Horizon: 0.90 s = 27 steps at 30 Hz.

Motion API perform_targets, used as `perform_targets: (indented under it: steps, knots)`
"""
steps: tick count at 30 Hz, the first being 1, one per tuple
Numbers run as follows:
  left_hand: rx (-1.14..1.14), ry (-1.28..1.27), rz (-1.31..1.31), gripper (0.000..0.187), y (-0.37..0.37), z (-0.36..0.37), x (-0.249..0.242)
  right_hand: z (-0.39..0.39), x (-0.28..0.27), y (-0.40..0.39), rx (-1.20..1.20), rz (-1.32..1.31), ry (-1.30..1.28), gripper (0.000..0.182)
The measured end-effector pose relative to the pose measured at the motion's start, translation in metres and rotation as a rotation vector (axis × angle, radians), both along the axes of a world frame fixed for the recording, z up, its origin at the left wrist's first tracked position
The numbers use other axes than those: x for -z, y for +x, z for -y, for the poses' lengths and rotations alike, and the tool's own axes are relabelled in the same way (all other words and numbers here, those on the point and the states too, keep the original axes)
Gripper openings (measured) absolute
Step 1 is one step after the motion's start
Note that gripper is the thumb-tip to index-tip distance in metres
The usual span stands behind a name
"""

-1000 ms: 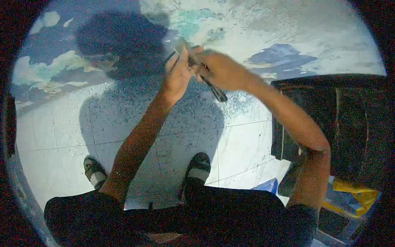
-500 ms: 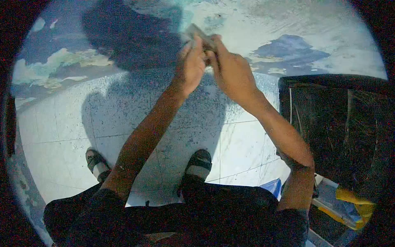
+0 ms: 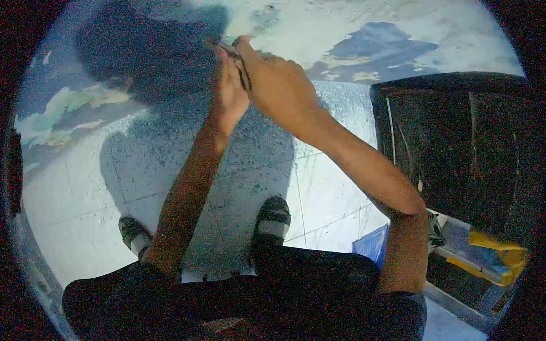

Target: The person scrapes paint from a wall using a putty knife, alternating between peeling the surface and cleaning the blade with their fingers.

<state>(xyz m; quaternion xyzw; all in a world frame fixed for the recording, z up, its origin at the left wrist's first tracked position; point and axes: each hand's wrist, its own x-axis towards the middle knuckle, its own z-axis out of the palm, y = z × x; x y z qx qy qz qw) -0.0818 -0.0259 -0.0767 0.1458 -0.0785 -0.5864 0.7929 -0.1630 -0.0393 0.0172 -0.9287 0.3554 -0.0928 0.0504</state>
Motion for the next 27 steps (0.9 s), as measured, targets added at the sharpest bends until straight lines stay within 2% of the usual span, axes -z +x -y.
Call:
perform_targets:
  steps: [2, 3, 5, 7, 8, 9, 10, 12, 13, 16, 17, 18, 20, 21, 22, 24, 25, 27]
  knots:
    - [0.054, -0.034, 0.192, 0.052, 0.005, -0.001, 0.009, 0.002, 0.004, -0.015, -0.042, 0.060, 0.057, 0.035]
    - [0.093, 0.060, 0.271, 0.053, 0.002, -0.006, -0.009, 0.003, 0.005, -0.023, 0.030, 0.091, 0.072, 0.036]
    - [0.058, 0.050, 0.245, 0.051, 0.002, 0.003, -0.008, 0.007, 0.004, -0.022, 0.112, 0.144, 0.105, 0.036]
    - [0.015, 0.099, 0.261, 0.051, 0.008, -0.002, -0.001, 0.004, 0.001, -0.001, 0.059, 0.105, 0.090, 0.037]
    - [0.000, -0.010, 0.277, 0.051, 0.021, -0.004, 0.003, 0.000, 0.004, 0.007, 0.027, 0.085, 0.063, 0.038]
    - [-0.012, -0.120, 0.295, 0.051, 0.030, -0.009, 0.008, 0.001, 0.012, 0.009, -0.099, 0.182, -0.013, 0.039]
    - [-0.024, -0.105, 0.304, 0.051, 0.031, -0.011, 0.011, -0.001, 0.014, 0.008, -0.113, 0.190, 0.000, 0.039]
    - [0.023, -0.053, 0.479, 0.053, 0.019, -0.007, 0.009, -0.003, 0.006, -0.005, 0.038, 0.158, 0.085, 0.038]
    - [0.115, 0.006, 0.231, 0.054, 0.004, -0.002, 0.002, 0.005, 0.010, -0.018, -0.002, 0.189, 0.071, 0.034]
    - [0.051, 0.064, 0.149, 0.056, -0.002, -0.004, -0.012, 0.005, 0.002, -0.011, 0.025, 0.175, 0.093, 0.034]
    - [0.098, 0.030, 0.350, 0.058, 0.012, -0.009, 0.003, 0.008, 0.011, -0.008, -0.053, 0.192, 0.078, 0.034]
    - [0.144, 0.027, 0.338, 0.058, 0.015, -0.016, 0.008, 0.000, 0.011, -0.004, -0.006, 0.182, 0.080, 0.034]
    - [0.020, -0.077, 0.195, 0.058, 0.025, -0.017, 0.007, -0.010, 0.001, 0.016, -0.018, 0.013, 0.002, 0.035]
    - [-0.033, -0.075, 0.491, 0.056, 0.027, -0.011, 0.024, -0.011, -0.001, 0.014, 0.016, -0.005, 0.040, 0.035]
    - [-0.035, -0.074, 0.493, 0.056, 0.021, -0.012, 0.015, -0.010, -0.002, 0.006, 0.014, -0.003, 0.040, 0.035]
    - [0.098, 0.076, 0.212, 0.054, 0.004, -0.004, -0.006, 0.004, 0.003, -0.015, 0.020, 0.170, 0.141, 0.037]
    - [0.113, -0.028, 0.208, 0.052, 0.003, 0.000, -0.007, 0.006, 0.005, -0.014, 0.007, 0.224, 0.115, 0.037]
    - [-0.003, -0.016, 0.262, 0.051, 0.016, -0.002, -0.002, 0.005, 0.006, -0.002, -0.020, 0.178, 0.070, 0.036]
